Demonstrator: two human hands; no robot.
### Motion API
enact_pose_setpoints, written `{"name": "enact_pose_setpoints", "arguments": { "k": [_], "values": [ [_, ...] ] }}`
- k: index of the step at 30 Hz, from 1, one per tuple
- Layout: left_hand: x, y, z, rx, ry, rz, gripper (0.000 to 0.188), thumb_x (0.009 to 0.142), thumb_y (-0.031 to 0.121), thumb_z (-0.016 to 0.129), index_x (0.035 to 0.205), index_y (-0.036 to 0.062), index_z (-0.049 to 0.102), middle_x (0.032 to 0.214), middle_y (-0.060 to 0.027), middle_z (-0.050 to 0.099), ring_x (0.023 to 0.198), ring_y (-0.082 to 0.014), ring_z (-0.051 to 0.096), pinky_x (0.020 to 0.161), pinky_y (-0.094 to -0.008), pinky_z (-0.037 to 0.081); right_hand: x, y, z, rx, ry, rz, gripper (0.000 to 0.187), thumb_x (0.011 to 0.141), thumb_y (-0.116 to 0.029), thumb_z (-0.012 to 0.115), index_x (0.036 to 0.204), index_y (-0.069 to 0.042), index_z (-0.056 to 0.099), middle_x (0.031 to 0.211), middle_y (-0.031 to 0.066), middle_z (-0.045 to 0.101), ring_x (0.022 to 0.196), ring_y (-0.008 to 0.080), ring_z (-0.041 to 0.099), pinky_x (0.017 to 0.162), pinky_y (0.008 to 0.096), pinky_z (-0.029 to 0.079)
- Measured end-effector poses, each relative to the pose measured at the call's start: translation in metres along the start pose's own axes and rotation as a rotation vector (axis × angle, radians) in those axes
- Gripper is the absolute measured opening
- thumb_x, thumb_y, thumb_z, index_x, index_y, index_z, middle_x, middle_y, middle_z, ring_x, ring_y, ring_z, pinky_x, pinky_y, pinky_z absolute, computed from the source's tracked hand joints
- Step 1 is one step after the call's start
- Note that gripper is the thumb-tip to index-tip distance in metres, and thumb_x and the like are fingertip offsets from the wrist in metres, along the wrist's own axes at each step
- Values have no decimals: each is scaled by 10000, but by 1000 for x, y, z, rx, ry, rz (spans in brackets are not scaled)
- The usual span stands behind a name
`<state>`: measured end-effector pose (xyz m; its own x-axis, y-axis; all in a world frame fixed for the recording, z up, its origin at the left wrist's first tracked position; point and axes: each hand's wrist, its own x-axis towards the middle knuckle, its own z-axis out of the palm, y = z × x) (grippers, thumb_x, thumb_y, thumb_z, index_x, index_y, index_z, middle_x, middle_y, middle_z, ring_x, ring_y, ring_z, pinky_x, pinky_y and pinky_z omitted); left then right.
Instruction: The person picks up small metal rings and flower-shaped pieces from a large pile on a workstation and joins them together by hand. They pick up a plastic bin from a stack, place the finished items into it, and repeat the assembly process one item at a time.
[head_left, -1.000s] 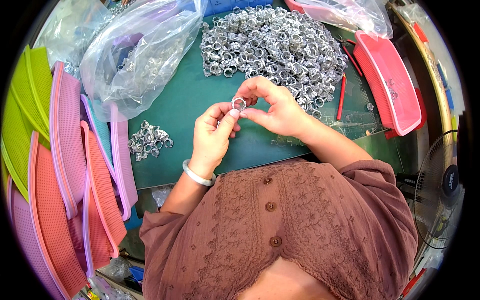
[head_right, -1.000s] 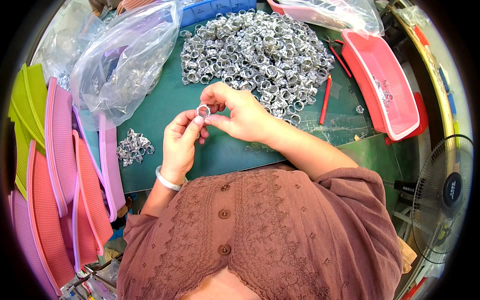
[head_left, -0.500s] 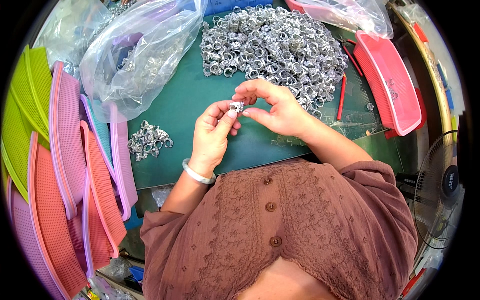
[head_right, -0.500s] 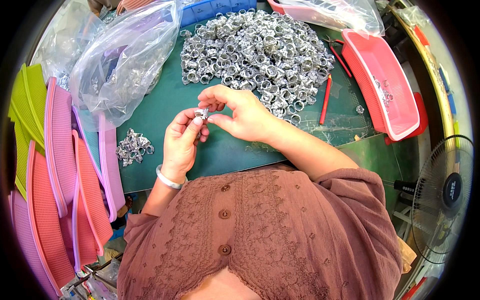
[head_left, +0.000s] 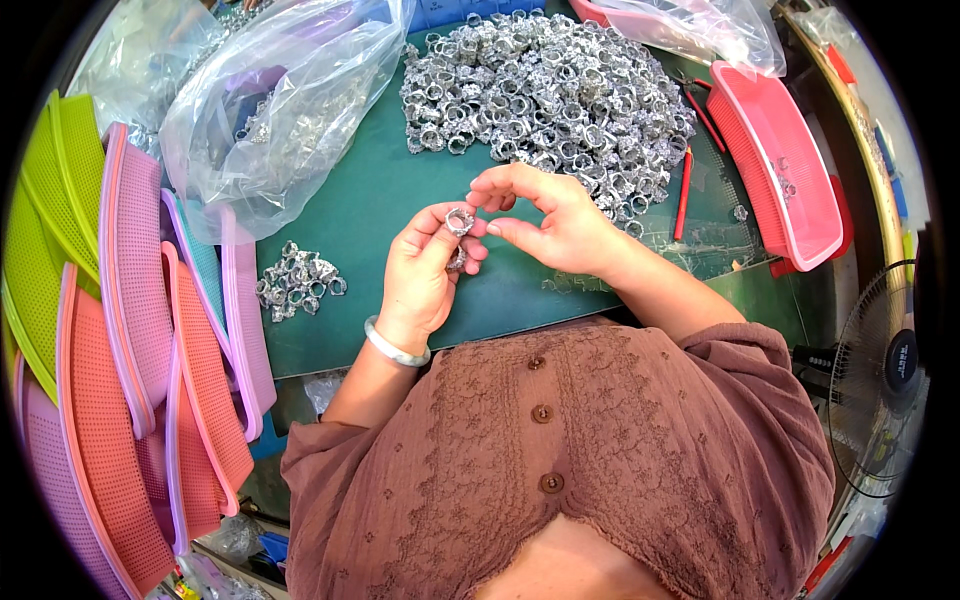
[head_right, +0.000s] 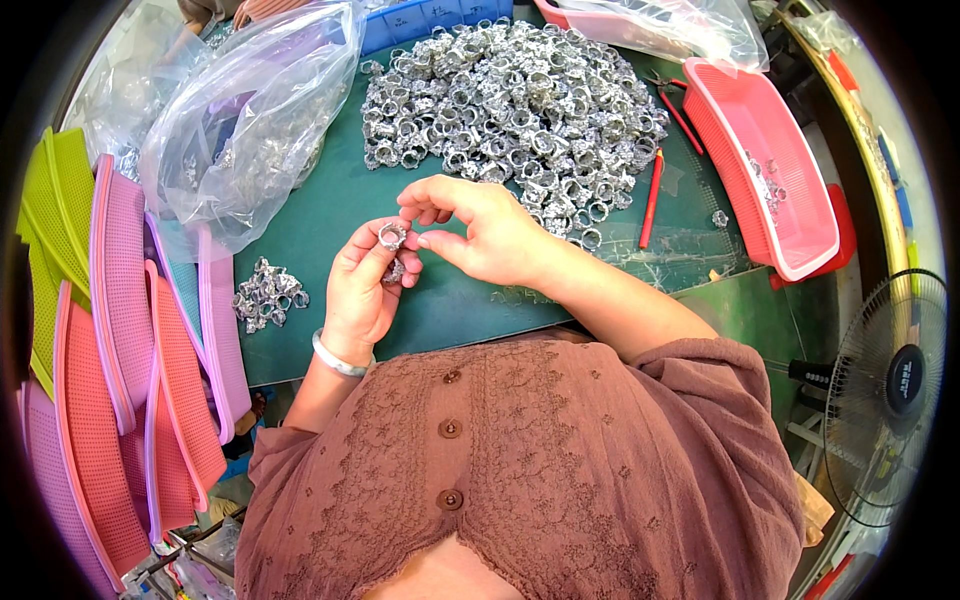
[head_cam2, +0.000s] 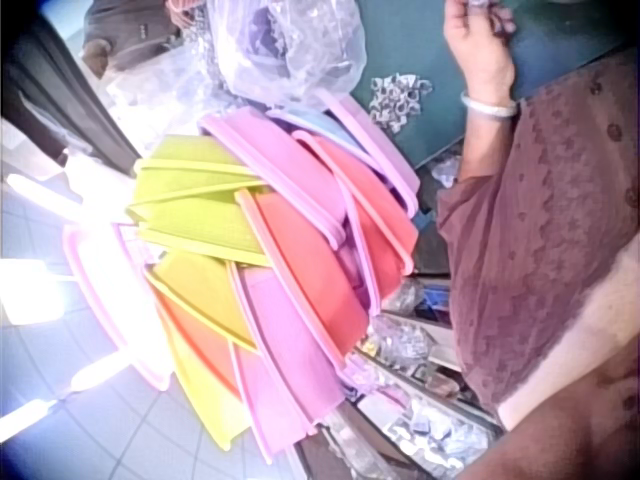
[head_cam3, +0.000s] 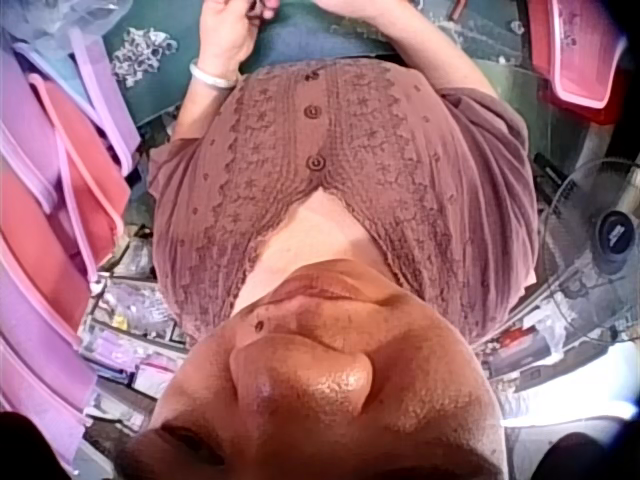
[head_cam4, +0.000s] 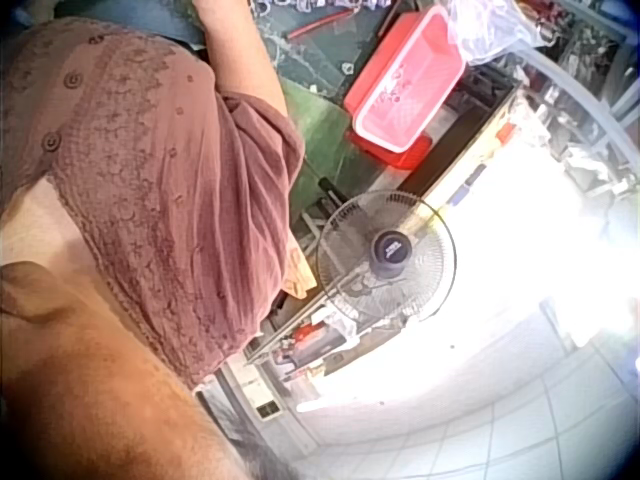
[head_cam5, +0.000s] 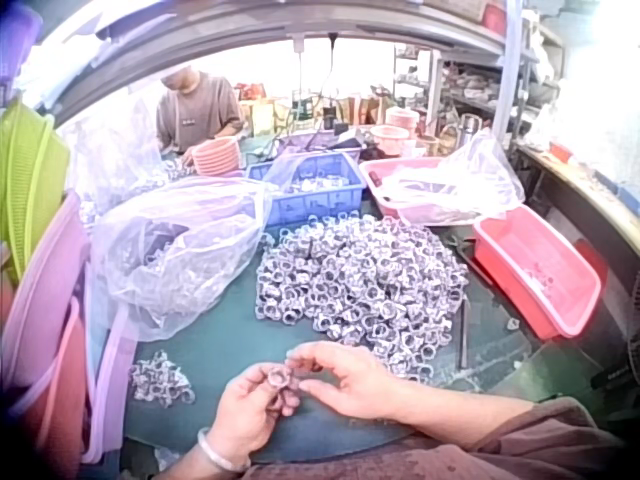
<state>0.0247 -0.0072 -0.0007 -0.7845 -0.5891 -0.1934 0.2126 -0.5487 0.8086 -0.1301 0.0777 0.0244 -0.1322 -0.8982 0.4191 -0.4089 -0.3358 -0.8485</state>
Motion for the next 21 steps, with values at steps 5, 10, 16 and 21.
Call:
{"name": "enact_pose_setpoints", "arguments": {
  "k": [5,10,16,21],
  "values": [
    [0,9,-5,-162,-36,-94,235,874,119,422,1049,-9,513,956,-134,597,752,-181,594,612,-247,490,-3,2,-2,-18,12,23,280,743,14,587,1017,-13,539,916,82,607,789,154,585,716,275,471],
    [8,25,-18,-276,10,-104,278,858,129,432,1077,-31,491,979,-140,567,778,-190,565,628,-270,486,-5,7,-12,-114,69,90,209,776,-2,544,985,-10,556,910,80,606,787,160,586,717,272,462],
    [48,106,-23,343,301,631,170,847,53,453,984,2,539,910,-95,566,721,-153,544,642,-259,453,1,20,-19,-460,-8,2,183,743,-43,549,925,-37,571,888,116,584,830,272,566,724,348,454],
    [104,157,-96,1689,664,1011,327,797,172,545,1092,31,542,1071,-136,527,979,-269,504,837,-347,404,12,30,-9,-800,-159,-158,179,700,-54,537,862,-85,606,835,65,548,849,230,513,743,342,402]
  ]
}}
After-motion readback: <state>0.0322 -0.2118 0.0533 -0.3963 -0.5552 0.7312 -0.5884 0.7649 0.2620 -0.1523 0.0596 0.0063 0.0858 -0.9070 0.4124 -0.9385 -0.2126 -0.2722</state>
